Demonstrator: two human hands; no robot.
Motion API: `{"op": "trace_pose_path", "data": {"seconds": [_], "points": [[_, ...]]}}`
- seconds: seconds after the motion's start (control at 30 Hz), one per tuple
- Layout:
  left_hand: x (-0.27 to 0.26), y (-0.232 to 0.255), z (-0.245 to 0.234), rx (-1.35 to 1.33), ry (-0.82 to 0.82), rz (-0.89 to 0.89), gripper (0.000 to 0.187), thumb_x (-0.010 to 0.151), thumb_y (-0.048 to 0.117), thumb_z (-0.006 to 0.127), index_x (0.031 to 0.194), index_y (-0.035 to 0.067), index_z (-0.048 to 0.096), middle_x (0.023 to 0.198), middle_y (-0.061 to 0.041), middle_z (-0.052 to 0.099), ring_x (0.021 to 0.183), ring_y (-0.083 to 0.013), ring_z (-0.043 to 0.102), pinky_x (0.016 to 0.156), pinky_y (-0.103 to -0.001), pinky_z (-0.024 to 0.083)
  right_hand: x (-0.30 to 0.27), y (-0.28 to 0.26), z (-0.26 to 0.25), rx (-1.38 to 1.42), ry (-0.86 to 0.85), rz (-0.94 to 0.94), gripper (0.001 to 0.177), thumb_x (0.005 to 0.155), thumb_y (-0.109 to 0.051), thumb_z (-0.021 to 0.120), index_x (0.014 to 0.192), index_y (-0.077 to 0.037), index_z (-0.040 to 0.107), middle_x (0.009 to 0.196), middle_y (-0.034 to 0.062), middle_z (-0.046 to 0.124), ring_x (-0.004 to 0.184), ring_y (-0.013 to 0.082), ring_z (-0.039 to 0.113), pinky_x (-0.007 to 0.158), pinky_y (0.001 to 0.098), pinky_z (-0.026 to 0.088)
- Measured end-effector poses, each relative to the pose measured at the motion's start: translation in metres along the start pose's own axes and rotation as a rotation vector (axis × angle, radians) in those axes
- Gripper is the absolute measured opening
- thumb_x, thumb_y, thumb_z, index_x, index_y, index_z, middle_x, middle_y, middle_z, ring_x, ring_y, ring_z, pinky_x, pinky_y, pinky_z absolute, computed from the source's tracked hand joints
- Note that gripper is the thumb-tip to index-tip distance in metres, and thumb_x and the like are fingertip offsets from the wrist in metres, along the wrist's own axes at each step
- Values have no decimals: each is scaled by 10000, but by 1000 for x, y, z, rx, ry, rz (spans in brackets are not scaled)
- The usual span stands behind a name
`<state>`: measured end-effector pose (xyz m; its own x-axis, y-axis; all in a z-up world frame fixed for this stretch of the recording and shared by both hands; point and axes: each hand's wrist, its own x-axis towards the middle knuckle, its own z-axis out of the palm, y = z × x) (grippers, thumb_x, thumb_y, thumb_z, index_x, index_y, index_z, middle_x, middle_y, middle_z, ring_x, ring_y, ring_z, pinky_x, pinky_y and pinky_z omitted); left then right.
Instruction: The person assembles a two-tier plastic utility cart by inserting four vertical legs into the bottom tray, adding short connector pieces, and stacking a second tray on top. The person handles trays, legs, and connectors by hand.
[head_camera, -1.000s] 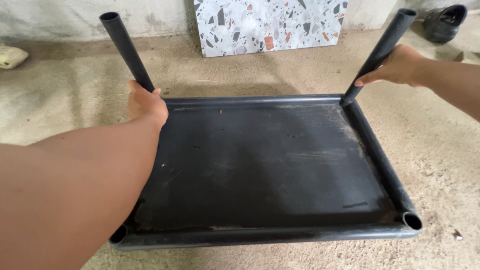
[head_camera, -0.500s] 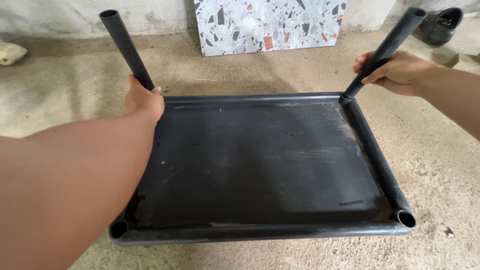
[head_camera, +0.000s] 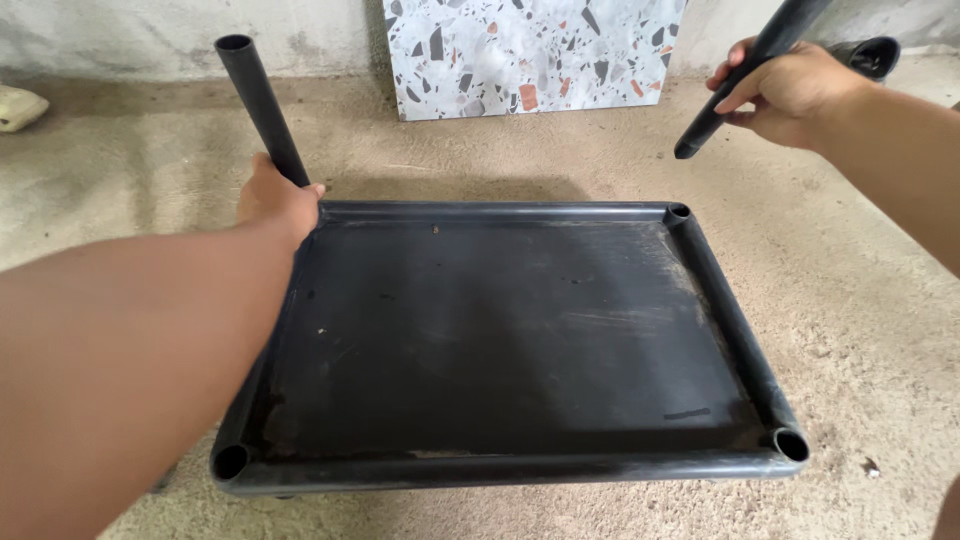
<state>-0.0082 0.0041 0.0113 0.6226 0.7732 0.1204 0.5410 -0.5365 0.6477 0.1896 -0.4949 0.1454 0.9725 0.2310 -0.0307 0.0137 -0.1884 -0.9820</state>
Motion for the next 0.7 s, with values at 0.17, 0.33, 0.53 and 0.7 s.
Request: {"op": "trace_pose_path", "data": {"seconds": [0.17,0.33,0.53,0.7], "points": [[-4,-1,-6,25,120,31,567,894,398,830,1261,89,528,1119,-212,702,1064,-425,661,895,-517,510,-25,-24,10,46,24,-12,345,879,173,549,824,-168,531,976,-8,603,1130,172,651,1123,423,477],[-13,2,-9,-59,142,146,479,904,300,812,1211,62,532,1104,-192,715,1050,-417,675,864,-526,523,-52,-37,30,72,27,74,318,870,161,567,857,-155,536,981,9,616,1111,177,660,1115,414,464],[-16,32,-23,-72,141,164,425,917,304,772,1194,61,558,1105,-212,717,1063,-431,667,887,-547,512,-67,-42,58,159,-52,158,333,842,134,588,1000,-154,643,1066,57,643,1094,189,651,1101,423,505],[-72,67,-26,-65,46,69,438,913,356,722,1259,106,625,1206,-178,695,1141,-397,649,937,-532,508,-78,-40,95,157,-166,202,307,876,31,639,1177,-25,642,1219,75,705,1124,202,648,1000,445,515]]}}
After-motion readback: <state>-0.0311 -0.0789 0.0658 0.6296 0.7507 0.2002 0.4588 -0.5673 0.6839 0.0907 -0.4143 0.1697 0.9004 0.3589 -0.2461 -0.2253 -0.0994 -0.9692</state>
